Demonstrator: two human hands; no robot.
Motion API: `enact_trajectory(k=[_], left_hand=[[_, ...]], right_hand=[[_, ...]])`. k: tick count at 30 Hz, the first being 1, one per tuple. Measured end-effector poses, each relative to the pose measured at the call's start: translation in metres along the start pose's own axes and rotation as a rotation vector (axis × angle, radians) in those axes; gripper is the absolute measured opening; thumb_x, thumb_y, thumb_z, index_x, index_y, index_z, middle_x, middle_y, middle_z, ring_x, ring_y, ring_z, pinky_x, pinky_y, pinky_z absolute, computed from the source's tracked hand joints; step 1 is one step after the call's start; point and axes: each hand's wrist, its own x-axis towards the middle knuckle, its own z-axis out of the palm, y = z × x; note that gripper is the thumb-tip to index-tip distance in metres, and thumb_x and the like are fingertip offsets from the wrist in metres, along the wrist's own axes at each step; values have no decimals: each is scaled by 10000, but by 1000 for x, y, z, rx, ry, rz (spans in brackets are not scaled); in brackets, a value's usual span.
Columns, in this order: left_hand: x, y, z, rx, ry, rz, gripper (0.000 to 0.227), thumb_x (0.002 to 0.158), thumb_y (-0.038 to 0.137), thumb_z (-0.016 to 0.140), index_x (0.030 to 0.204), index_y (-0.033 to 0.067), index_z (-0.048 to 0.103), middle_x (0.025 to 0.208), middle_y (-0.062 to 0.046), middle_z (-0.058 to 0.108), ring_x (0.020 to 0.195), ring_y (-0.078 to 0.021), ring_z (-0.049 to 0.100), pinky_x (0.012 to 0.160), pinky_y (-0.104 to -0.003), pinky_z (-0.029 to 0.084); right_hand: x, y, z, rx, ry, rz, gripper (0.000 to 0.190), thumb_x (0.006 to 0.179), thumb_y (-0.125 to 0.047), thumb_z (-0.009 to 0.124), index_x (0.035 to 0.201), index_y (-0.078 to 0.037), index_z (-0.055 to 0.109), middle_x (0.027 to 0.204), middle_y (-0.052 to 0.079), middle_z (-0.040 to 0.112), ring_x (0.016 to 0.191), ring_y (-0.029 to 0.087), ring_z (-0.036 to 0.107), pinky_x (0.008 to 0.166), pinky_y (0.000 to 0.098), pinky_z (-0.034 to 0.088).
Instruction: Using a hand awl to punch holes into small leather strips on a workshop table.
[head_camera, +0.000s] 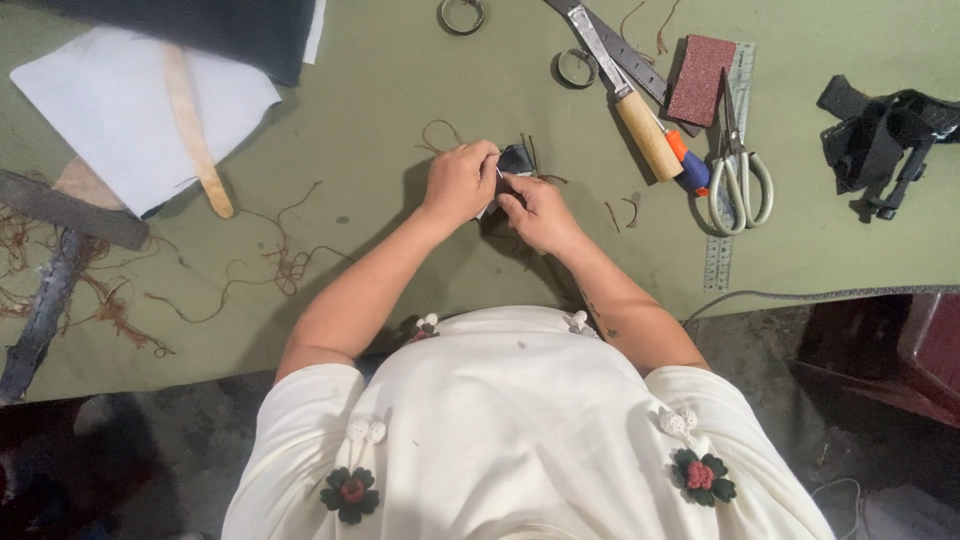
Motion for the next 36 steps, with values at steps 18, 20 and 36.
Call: enact_trajectory(k=[18, 20, 36], left_hand=[[-16, 1, 13, 39, -112, 3, 169, 984, 259, 576, 1116, 209, 668, 879, -36, 712, 826, -313, 734, 736, -425, 587], [-16, 15, -4, -24, -124, -12, 226, 986, 258, 594, 1199, 230, 663, 957, -23, 731, 896, -310, 740, 779, -420, 590], [-80, -65, -175, 187, 69, -333, 273, 979, -39, 596, 1208, 57, 709, 981, -144, 685, 949, -362, 700, 850, -437, 547]], right_hand=[[-2, -5, -4, -121, 58, -35, 208, 955, -54, 623, 1104, 19, 748, 856, 222, 693, 737, 396, 716, 636, 450, 565], [-4, -17, -5, -137, 76, -45, 188, 947, -61, 638, 1084, 2, 750, 881, 231, 700, 817, 446, 713, 695, 476, 569], [-1, 12, -7, 285, 378, -184, 203, 987, -15, 645, 1158, 76, 706, 891, 150, 585, 628, 187, 689, 508, 284, 602]])
